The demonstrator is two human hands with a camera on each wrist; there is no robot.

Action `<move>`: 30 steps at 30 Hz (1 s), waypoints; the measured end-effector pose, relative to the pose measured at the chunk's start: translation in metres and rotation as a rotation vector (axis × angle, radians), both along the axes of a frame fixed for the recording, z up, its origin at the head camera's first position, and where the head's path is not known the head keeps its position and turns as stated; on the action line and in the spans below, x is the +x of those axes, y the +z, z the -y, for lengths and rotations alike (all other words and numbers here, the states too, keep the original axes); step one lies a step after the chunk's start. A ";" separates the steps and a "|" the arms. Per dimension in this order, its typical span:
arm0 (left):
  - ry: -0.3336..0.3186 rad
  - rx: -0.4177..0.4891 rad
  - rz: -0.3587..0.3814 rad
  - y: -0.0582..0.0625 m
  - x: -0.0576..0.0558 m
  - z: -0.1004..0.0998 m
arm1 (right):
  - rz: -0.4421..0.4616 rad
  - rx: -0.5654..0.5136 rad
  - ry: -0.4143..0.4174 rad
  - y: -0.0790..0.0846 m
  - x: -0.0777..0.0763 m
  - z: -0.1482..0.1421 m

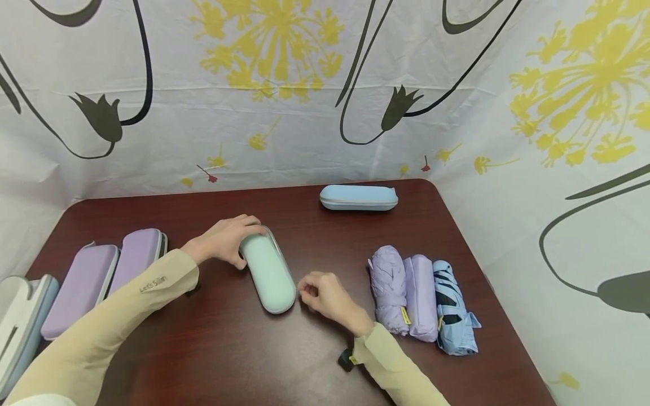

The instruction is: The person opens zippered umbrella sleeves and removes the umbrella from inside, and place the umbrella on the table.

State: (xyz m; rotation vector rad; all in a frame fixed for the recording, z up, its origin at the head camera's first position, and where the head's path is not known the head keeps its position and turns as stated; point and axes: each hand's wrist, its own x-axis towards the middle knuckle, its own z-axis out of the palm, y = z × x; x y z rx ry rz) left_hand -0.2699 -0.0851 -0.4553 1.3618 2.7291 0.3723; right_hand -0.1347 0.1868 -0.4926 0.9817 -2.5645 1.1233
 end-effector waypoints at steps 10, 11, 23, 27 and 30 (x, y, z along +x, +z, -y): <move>0.076 0.085 0.007 -0.010 0.006 0.003 | -0.015 -0.030 -0.072 -0.002 0.010 -0.005; 0.088 0.087 0.009 -0.010 0.007 0.003 | -0.014 -0.033 -0.075 -0.003 0.011 -0.005; 0.148 0.174 0.034 -0.015 0.018 0.009 | -0.027 -0.060 -0.209 -0.010 0.010 -0.018; 0.113 0.270 0.115 -0.018 0.016 0.019 | -0.019 -0.046 -0.252 -0.007 0.005 -0.023; 0.081 0.325 0.182 -0.019 0.014 0.025 | -0.018 -0.034 -0.261 -0.007 0.003 -0.025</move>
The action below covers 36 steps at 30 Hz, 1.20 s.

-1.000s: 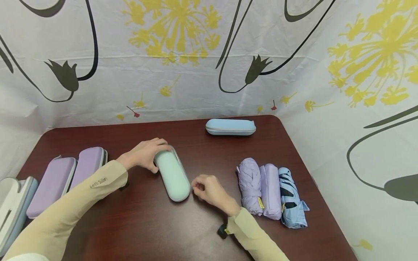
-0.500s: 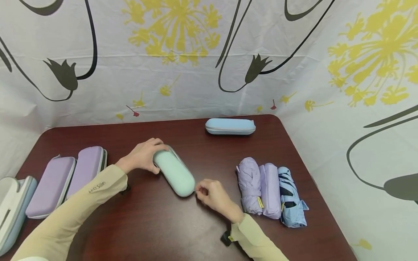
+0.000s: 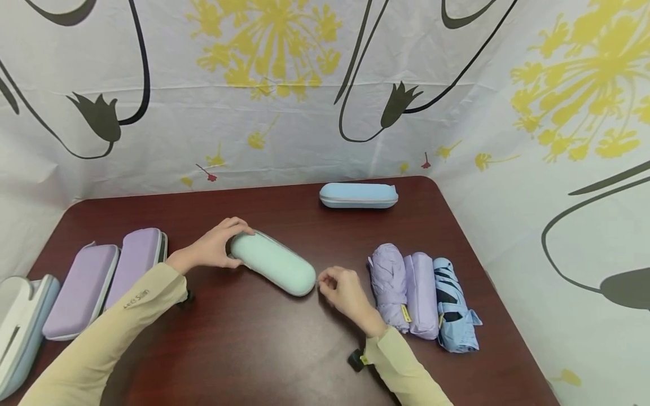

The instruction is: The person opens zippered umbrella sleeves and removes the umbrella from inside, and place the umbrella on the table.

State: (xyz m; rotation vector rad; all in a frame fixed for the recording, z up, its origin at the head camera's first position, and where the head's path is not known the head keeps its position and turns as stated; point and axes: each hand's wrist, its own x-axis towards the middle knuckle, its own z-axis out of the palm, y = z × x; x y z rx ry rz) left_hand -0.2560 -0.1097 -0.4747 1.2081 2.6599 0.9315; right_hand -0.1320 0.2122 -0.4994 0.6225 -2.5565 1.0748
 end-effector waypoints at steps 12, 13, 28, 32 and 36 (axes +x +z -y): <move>-0.020 0.088 0.073 -0.008 -0.003 0.006 | 0.020 0.009 -0.001 -0.002 -0.002 -0.004; -0.015 0.086 0.059 -0.009 -0.003 0.006 | 0.010 0.011 0.003 -0.003 -0.001 -0.004; 0.098 0.134 0.048 -0.016 0.008 0.003 | -0.083 0.047 -0.039 -0.005 0.010 0.004; 0.122 0.147 0.045 -0.017 0.013 0.001 | -0.082 0.056 -0.072 -0.005 0.012 0.005; 0.151 0.158 0.034 -0.017 0.020 -0.001 | -0.080 0.054 -0.101 -0.005 0.013 0.007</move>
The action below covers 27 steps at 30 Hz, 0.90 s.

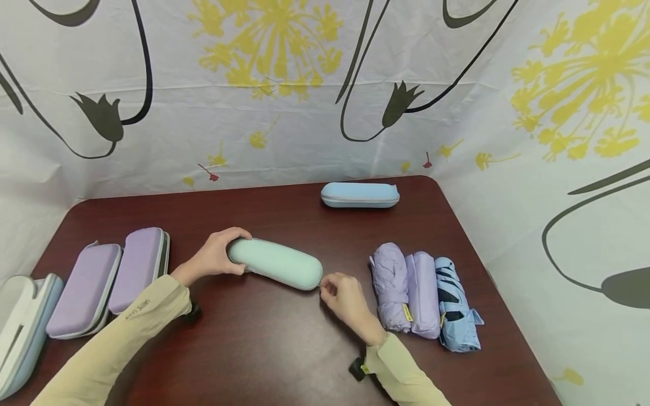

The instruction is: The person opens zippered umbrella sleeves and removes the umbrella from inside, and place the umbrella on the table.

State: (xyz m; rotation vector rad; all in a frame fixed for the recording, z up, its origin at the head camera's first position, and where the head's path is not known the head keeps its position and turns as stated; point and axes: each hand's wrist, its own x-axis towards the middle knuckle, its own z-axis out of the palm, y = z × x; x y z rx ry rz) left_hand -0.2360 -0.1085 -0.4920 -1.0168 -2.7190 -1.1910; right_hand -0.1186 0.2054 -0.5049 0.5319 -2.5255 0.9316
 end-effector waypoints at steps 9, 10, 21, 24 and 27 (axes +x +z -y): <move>0.111 -0.010 -0.026 -0.003 0.017 -0.007 | 0.052 -0.039 -0.054 -0.002 -0.001 0.008; 0.124 -0.017 -0.027 -0.003 0.020 -0.008 | 0.060 -0.042 -0.056 -0.002 -0.001 0.010; 0.278 -0.013 0.019 -0.001 0.048 -0.020 | 0.073 -0.113 -0.066 -0.001 -0.007 0.029; 0.296 0.004 0.032 -0.002 0.054 -0.022 | 0.094 -0.100 -0.050 0.000 -0.009 0.039; 0.293 0.023 0.035 -0.003 0.058 -0.022 | 0.100 -0.068 -0.037 0.002 -0.010 0.049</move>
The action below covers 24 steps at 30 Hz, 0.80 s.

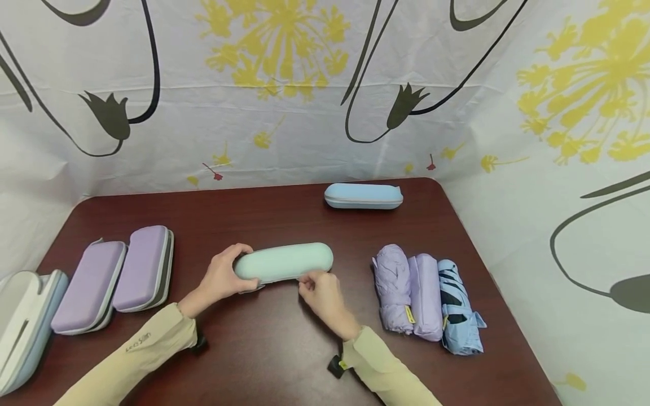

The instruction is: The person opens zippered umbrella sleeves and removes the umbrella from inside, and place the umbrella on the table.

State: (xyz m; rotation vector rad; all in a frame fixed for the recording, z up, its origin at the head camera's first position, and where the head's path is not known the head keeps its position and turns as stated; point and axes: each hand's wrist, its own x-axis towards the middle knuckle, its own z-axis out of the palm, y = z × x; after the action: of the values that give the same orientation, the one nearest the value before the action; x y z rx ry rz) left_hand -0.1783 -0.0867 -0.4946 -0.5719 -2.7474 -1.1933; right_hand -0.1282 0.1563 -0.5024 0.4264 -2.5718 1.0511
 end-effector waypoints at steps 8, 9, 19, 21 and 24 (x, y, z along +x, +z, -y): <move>-0.041 0.072 -0.002 -0.002 0.003 0.005 | -0.013 0.042 -0.022 0.002 -0.001 0.009; -0.039 0.070 -0.001 -0.002 0.003 0.006 | -0.014 0.038 -0.024 0.002 -0.002 0.010; -0.023 0.064 0.029 -0.001 0.003 0.005 | -0.026 0.064 0.024 0.001 -0.001 0.024; -0.021 0.061 0.031 -0.001 0.003 0.005 | -0.017 0.066 0.033 0.001 -0.001 0.026; -0.024 0.061 0.029 -0.001 0.002 0.005 | -0.008 0.073 0.035 0.002 -0.001 0.027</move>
State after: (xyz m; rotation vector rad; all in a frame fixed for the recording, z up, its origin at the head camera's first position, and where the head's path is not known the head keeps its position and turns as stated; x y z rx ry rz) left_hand -0.1759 -0.0918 -0.4959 -0.5874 -2.7248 -1.2953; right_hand -0.1289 0.1290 -0.5001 0.4951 -2.6105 0.9676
